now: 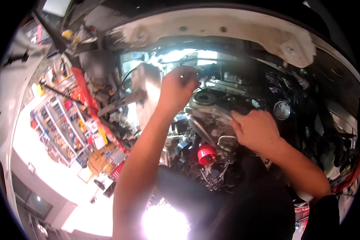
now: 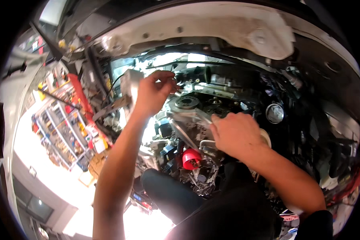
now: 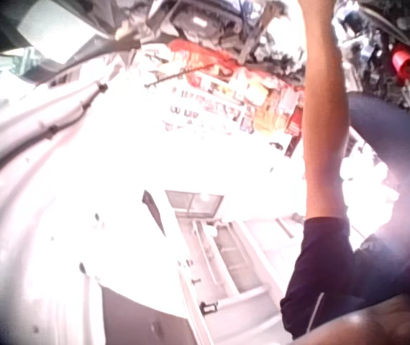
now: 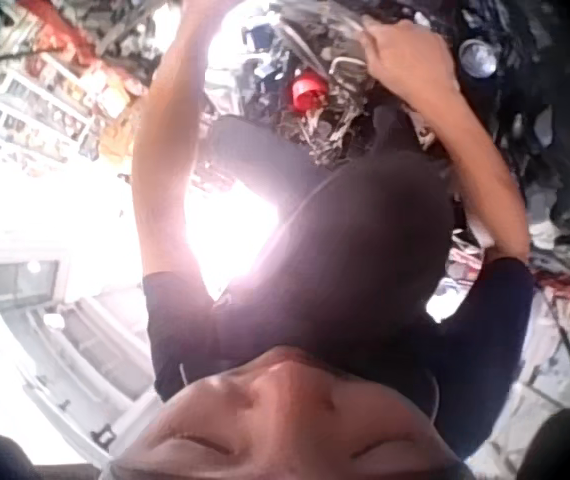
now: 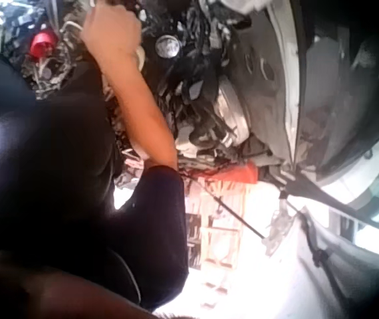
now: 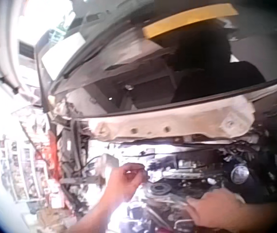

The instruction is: The person works on a car engine, using a curved tool to loosen components and then removing circular metal parts by hand.

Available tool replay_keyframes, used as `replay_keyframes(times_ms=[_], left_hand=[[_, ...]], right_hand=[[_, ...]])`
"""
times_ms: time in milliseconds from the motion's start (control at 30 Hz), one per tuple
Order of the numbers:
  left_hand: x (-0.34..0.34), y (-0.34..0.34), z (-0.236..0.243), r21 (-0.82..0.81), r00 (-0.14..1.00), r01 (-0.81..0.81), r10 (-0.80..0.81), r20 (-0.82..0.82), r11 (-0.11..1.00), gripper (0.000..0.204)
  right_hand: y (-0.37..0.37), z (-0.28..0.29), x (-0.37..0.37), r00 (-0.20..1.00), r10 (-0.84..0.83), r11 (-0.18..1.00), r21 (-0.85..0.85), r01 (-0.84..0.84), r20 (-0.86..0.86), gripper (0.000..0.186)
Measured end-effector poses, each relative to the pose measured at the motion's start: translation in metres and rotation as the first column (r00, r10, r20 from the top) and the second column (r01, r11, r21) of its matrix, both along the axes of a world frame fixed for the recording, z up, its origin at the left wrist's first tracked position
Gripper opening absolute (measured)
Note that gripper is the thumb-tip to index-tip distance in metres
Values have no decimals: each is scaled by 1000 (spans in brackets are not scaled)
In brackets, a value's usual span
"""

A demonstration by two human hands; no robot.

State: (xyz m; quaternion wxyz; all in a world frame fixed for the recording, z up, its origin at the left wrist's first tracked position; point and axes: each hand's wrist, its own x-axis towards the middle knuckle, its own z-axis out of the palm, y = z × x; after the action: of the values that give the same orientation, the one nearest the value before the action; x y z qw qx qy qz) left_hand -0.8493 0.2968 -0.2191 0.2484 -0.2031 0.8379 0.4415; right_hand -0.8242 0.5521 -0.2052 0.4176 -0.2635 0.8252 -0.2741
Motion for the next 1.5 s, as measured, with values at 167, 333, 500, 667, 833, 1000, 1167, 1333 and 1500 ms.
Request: replay_keyframes(times_ms=[167,333,500,667,833,1000,1167,1333,1500], left_hand=[[-9,-19,106,-4,979,-165,165,120,986,19],[15,-60,162,31,943,-257,244,227,966,18],[17,-80,192,-9,913,-286,276,302,958,18],[8,-84,181,-37,973,-104,109,204,994,30],[-24,-46,142,-156,961,206,-170,219,966,51],[-51,0,65,-165,838,438,-335,432,884,62],[-22,-3,-28,-100,763,643,-622,176,760,47],[-12,2,-51,162,809,380,-412,418,911,39],[-11,10,-63,57,826,451,-440,351,891,33]], right_hand=[[3,-2,1,1000,-28,999,-17,28,9,34],[0,-2,8,995,-75,996,-41,73,-58,32],[0,-4,6,995,-71,995,-79,66,-64,32],[-1,-1,4,990,-90,989,-127,76,-108,31],[-5,8,5,992,-70,996,-67,63,-105,31],[-2,10,3,989,-1,1000,8,2,-147,30],[-2,12,1,994,61,997,54,-56,-93,30],[0,18,-2,994,96,986,142,-89,-46,30],[-4,22,-2,993,121,972,202,-121,9,32]])
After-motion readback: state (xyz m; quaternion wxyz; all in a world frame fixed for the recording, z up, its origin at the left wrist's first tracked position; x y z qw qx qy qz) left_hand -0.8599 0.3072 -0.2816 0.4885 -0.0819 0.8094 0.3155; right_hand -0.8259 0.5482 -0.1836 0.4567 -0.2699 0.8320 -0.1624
